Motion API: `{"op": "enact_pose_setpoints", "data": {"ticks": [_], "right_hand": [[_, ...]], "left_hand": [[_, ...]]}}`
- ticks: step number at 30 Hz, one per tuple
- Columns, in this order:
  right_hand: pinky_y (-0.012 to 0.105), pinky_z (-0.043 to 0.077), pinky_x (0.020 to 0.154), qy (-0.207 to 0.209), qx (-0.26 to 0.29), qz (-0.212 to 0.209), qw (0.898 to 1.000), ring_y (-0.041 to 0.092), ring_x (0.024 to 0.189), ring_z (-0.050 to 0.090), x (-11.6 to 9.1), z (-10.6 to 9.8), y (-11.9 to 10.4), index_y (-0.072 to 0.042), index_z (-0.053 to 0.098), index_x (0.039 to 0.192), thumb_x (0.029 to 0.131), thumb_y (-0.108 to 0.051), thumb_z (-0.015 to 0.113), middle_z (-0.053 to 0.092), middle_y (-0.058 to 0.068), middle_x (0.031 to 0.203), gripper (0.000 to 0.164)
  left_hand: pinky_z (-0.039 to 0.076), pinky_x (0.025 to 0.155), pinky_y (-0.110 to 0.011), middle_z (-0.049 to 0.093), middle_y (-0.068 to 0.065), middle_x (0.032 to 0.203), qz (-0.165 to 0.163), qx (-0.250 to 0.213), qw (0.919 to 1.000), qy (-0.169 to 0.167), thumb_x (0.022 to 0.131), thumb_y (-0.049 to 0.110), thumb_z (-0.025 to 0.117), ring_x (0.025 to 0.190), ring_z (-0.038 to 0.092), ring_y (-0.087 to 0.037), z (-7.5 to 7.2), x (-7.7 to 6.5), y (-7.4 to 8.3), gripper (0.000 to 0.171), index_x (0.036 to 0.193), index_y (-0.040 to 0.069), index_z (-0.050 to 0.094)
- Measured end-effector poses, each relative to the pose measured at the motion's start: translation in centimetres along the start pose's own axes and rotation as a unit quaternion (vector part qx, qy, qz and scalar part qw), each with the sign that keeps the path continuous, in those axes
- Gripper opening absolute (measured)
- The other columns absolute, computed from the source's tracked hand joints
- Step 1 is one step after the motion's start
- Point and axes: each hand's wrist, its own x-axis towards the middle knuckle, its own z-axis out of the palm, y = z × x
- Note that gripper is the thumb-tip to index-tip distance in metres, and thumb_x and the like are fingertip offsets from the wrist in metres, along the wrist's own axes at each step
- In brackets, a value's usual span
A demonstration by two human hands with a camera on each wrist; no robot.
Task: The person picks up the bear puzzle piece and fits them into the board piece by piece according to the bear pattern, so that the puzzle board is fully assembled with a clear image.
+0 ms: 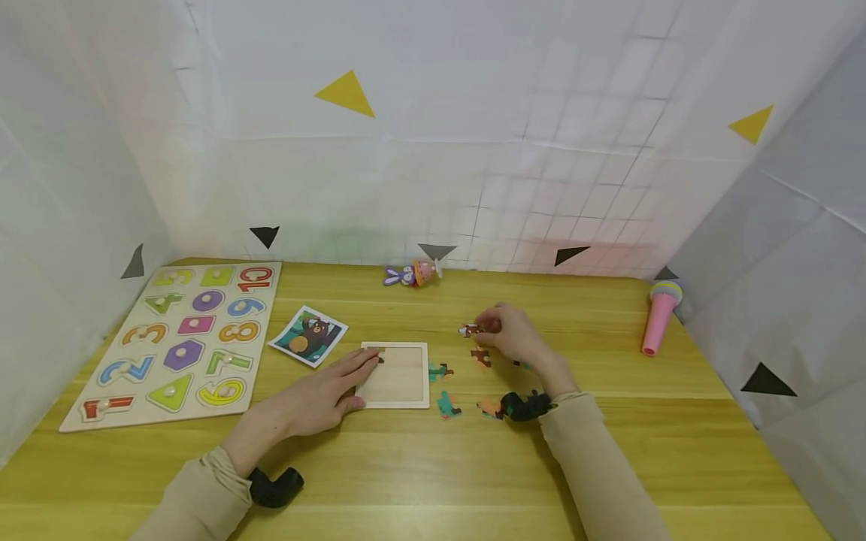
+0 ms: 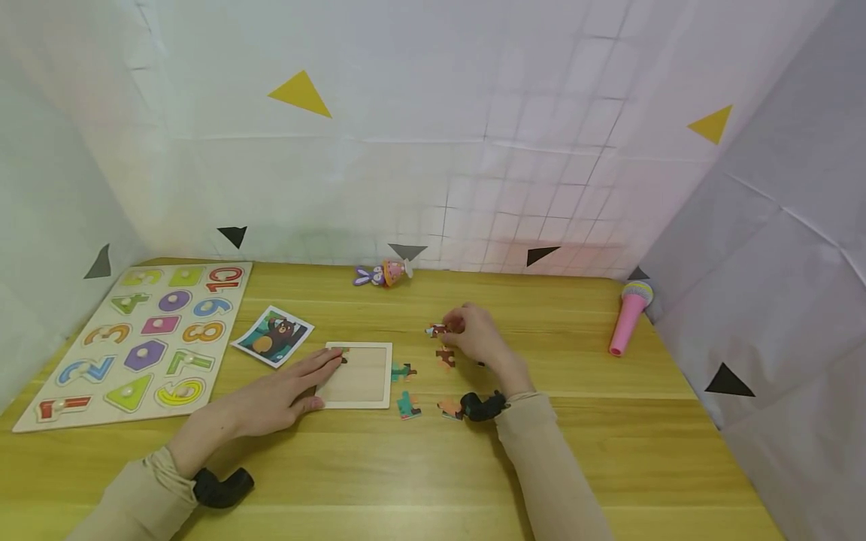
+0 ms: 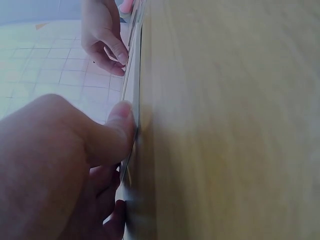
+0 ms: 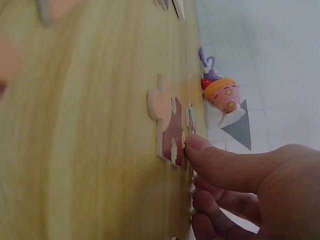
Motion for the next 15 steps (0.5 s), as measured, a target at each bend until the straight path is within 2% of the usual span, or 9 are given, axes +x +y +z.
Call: {"op": "enact_pose_setpoints", "data": {"ticks": [9,15], "right_hand": [[0.036,0.051,0.079,0.007,-0.003,0.008,1.000,0.024,0.094,0.058,-0.07,0.14,-0.04,-0.002,0.070,0.113,0.093,-0.017,0.073,0.061,0.011,0.107,0.025],[0.035,0.050,0.076,0.006,-0.015,-0.001,1.000,0.023,0.089,0.056,-0.10,0.12,-0.10,-0.002,0.071,0.111,0.093,-0.017,0.073,0.060,0.010,0.103,0.024]], "left_hand": [[0.026,0.120,-0.052,0.015,-0.009,0.168,-0.003,0.001,1.0000,0.000,0.105,0.026,0.051,0.154,0.016,-0.031,0.07,-0.01,-0.04,0.064,0.159,0.006,0.022],[0.026,0.120,-0.051,0.015,-0.008,0.168,-0.004,0.004,1.0000,-0.001,0.105,0.027,0.050,0.154,0.016,-0.031,0.06,0.04,-0.02,0.064,0.160,0.007,0.022]]}}
